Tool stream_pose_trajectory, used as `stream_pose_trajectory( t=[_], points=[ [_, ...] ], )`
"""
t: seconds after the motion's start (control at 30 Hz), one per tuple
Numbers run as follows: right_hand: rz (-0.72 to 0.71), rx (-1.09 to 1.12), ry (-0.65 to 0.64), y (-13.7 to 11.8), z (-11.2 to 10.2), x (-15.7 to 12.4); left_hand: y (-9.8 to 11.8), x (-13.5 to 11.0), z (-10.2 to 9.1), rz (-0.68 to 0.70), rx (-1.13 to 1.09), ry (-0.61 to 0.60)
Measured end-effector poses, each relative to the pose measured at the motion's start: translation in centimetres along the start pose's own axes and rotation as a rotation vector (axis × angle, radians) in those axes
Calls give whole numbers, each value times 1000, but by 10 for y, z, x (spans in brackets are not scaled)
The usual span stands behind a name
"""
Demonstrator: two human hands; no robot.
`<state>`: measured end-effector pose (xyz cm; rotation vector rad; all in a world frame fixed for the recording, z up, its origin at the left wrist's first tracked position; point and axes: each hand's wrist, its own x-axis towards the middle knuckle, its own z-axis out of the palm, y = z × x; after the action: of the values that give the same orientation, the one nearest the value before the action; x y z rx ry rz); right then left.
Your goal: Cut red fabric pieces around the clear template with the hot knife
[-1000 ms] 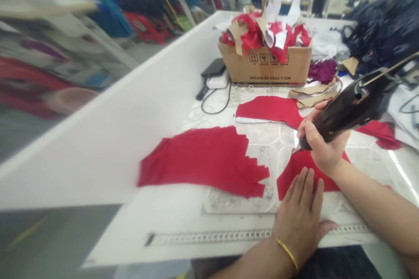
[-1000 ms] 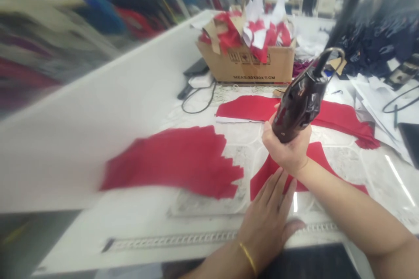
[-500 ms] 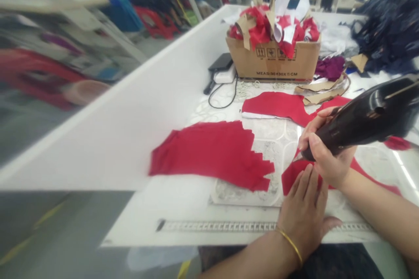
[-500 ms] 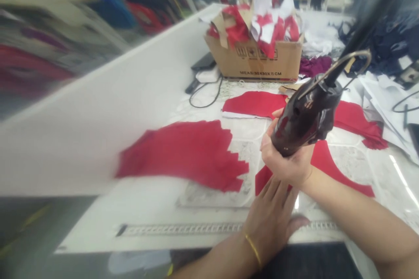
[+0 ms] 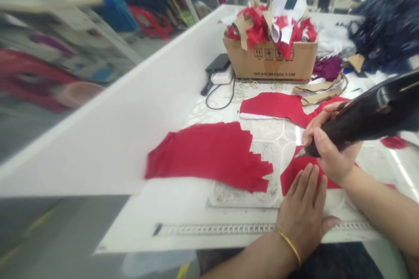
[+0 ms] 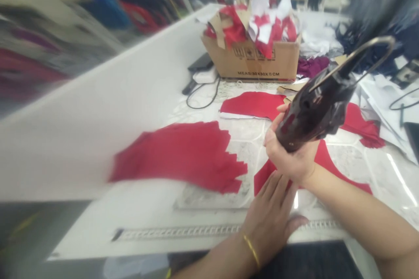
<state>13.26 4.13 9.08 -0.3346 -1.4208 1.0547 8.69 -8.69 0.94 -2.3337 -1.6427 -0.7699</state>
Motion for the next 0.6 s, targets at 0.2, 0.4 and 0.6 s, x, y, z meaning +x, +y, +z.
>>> stream_pose_trajectory(
  t=[0.2, 0.4, 0.6],
  points=[
    [-49, -156, 85, 12, -27, 23, -3, 0, -1, 13, 55, -44],
    [-50, -223, 120, 16, -36, 25, -4, -3, 1, 3, 32, -73],
    [-29, -169, 131, 19, -35, 21, -5, 1, -3, 20, 64, -51]
  ],
)
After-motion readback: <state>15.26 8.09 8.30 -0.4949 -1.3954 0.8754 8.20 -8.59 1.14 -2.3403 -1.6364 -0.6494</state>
